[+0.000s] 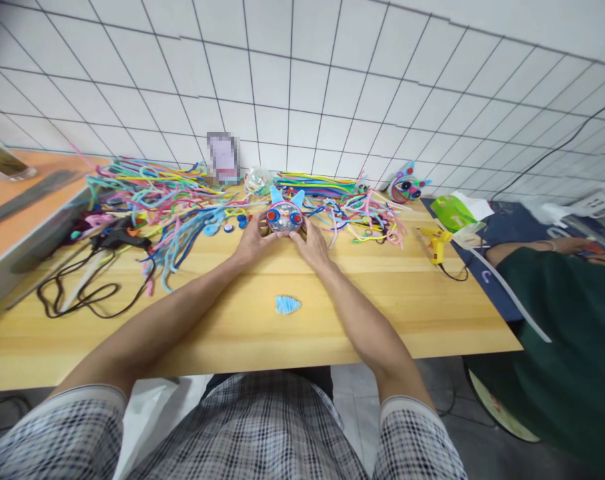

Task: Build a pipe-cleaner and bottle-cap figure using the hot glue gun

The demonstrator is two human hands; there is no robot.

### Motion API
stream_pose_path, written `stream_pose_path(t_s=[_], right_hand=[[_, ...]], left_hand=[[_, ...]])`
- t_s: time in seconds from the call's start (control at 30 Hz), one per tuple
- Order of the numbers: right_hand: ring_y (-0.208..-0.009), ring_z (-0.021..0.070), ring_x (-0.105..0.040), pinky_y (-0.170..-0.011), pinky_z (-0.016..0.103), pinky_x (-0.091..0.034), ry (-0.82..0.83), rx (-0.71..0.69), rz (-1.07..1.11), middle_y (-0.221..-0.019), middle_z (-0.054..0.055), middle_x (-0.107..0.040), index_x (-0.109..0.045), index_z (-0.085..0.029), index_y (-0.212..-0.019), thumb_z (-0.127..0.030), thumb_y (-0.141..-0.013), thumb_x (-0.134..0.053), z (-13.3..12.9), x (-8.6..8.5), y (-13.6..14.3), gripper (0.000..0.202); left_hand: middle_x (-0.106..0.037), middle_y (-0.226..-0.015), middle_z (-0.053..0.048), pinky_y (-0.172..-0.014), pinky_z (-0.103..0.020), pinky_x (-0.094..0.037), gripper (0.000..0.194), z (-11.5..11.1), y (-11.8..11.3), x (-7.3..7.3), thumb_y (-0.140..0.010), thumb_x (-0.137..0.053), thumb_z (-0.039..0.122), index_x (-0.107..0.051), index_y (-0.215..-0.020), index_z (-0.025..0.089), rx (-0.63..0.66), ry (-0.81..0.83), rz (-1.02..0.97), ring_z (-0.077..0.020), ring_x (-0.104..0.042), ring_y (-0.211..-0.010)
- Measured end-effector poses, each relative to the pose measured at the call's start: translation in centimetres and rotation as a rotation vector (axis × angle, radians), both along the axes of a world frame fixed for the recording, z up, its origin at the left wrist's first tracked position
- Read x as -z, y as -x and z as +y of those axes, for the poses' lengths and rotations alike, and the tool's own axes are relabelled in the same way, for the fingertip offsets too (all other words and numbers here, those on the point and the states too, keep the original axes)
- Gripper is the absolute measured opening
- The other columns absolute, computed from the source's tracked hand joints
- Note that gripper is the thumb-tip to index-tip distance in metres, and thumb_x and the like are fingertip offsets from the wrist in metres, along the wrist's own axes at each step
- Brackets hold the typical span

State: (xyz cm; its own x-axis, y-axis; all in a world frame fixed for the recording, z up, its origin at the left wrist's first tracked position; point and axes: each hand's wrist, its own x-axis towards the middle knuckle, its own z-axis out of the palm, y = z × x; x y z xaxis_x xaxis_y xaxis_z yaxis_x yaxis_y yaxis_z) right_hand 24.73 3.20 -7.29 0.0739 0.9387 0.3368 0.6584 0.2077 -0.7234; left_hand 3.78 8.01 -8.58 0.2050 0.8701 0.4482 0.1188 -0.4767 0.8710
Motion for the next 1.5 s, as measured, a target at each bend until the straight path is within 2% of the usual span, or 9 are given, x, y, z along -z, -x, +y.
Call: stream_pose_path(t_s=[0.2, 0.4, 0.5, 0.6, 0.77, 0.97, 1.17, 1.33, 1.5], right_hand=[[-0.131, 0.0344, -0.068, -0.116, 0.055, -0.054, -0.028, -0.008, -0.017, -0.139, 0.015, -0.075, -0.060, -0.021, -0.151, -0.047, -0.091, -0.071, -0.2, -0.1, -0.1, 0.066], [-0.134, 0.0315, -0.068, -0.117, 0.054, -0.055, -0.045, -0.040, 0.048, -0.143, 0.009, -0.073, -0.055, -0.028, -0.157, -0.045, -0.090, -0.073, -0.4, 0.2, -0.2, 0.071], [-0.133, 0.0324, -0.069, -0.116, 0.054, -0.055, -0.020, -0.033, 0.064, -0.146, 0.012, -0.071, -0.050, -0.024, -0.161, -0.045, -0.090, -0.074, -0.7, 0.1, -0.2, 0.078], [-0.134, 0.0338, -0.069, -0.117, 0.056, -0.054, -0.004, -0.014, 0.044, -0.149, 0.016, -0.069, -0.047, -0.021, -0.163, -0.045, -0.090, -0.074, -1.1, 0.0, -0.3, 0.082], [-0.148, 0.0365, -0.059, -0.124, 0.062, -0.047, -0.062, 0.013, -0.031, -0.157, 0.019, -0.062, -0.043, -0.023, -0.164, -0.048, -0.091, -0.075, -2.0, 0.5, -0.9, 0.084], [-0.145, 0.0377, -0.060, -0.120, 0.064, -0.051, -0.085, 0.027, -0.120, -0.157, 0.021, -0.061, -0.039, -0.023, -0.166, -0.049, -0.097, -0.072, -3.6, 1.3, -1.7, 0.081], [-0.148, 0.0374, -0.058, -0.122, 0.066, -0.050, -0.035, 0.021, -0.147, -0.158, 0.018, -0.060, -0.035, -0.028, -0.168, -0.051, -0.099, -0.067, -4.9, 0.4, -1.1, 0.079], [-0.150, 0.0389, -0.055, -0.125, 0.069, -0.045, 0.024, 0.021, -0.123, -0.161, 0.017, -0.058, -0.032, -0.029, -0.170, -0.051, -0.099, -0.067, -5.2, 0.0, -1.1, 0.081], [-0.151, 0.0378, -0.054, -0.126, 0.066, -0.045, -0.002, -0.007, -0.149, -0.163, 0.017, -0.055, -0.034, -0.027, -0.169, -0.050, -0.099, -0.068, -4.8, 0.3, -1.0, 0.081]], left_hand=[[-0.067, -0.146, -0.017, -0.113, -0.053, -0.055, 0.081, 0.3, -0.2, 0.2, -0.083, -0.090, 0.042, -0.054, -0.153, 0.021, -0.033, -0.036, 0.063, -0.0345, -0.068, -0.129], [-0.069, -0.141, -0.019, -0.115, -0.056, -0.052, 0.075, 0.1, -0.4, 0.2, -0.081, -0.091, 0.032, -0.058, -0.147, 0.017, -0.115, -0.054, 0.190, -0.0387, -0.066, -0.131], [-0.070, -0.138, -0.019, -0.114, -0.056, -0.053, 0.070, -0.1, -0.5, 0.0, -0.082, -0.090, 0.032, -0.058, -0.142, 0.017, -0.122, -0.045, 0.186, -0.0379, -0.067, -0.130], [-0.067, -0.143, -0.021, -0.116, -0.056, -0.052, 0.078, -0.4, -0.4, 0.0, -0.079, -0.093, 0.032, -0.055, -0.145, 0.016, -0.109, -0.030, 0.154, -0.0384, -0.065, -0.133], [-0.057, -0.157, -0.021, -0.126, -0.060, -0.044, 0.098, -1.0, 0.0, 0.4, -0.075, -0.097, 0.039, -0.045, -0.157, 0.022, -0.112, -0.028, 0.125, -0.0404, -0.055, -0.149], [-0.059, -0.154, -0.020, -0.123, -0.061, -0.047, 0.096, -2.0, 0.5, 0.6, -0.082, -0.091, 0.047, -0.041, -0.160, 0.025, -0.109, 0.009, 0.108, -0.0381, -0.060, -0.144], [-0.054, -0.162, -0.020, -0.126, -0.062, -0.044, 0.093, -3.2, 1.0, -0.2, -0.084, -0.090, 0.051, -0.042, -0.160, 0.026, -0.084, 0.090, 0.124, -0.0394, -0.055, -0.150], [-0.057, -0.159, -0.018, -0.127, -0.061, -0.044, 0.091, -3.7, 1.3, -0.9, -0.084, -0.090, 0.053, -0.045, -0.160, 0.028, -0.065, 0.127, 0.131, -0.0396, -0.055, -0.150], [-0.056, -0.158, -0.019, -0.124, -0.060, -0.046, 0.093, -2.9, 1.2, 0.0, -0.084, -0.089, 0.053, -0.043, -0.159, 0.025, -0.085, 0.065, 0.130, -0.0381, -0.059, -0.144]])
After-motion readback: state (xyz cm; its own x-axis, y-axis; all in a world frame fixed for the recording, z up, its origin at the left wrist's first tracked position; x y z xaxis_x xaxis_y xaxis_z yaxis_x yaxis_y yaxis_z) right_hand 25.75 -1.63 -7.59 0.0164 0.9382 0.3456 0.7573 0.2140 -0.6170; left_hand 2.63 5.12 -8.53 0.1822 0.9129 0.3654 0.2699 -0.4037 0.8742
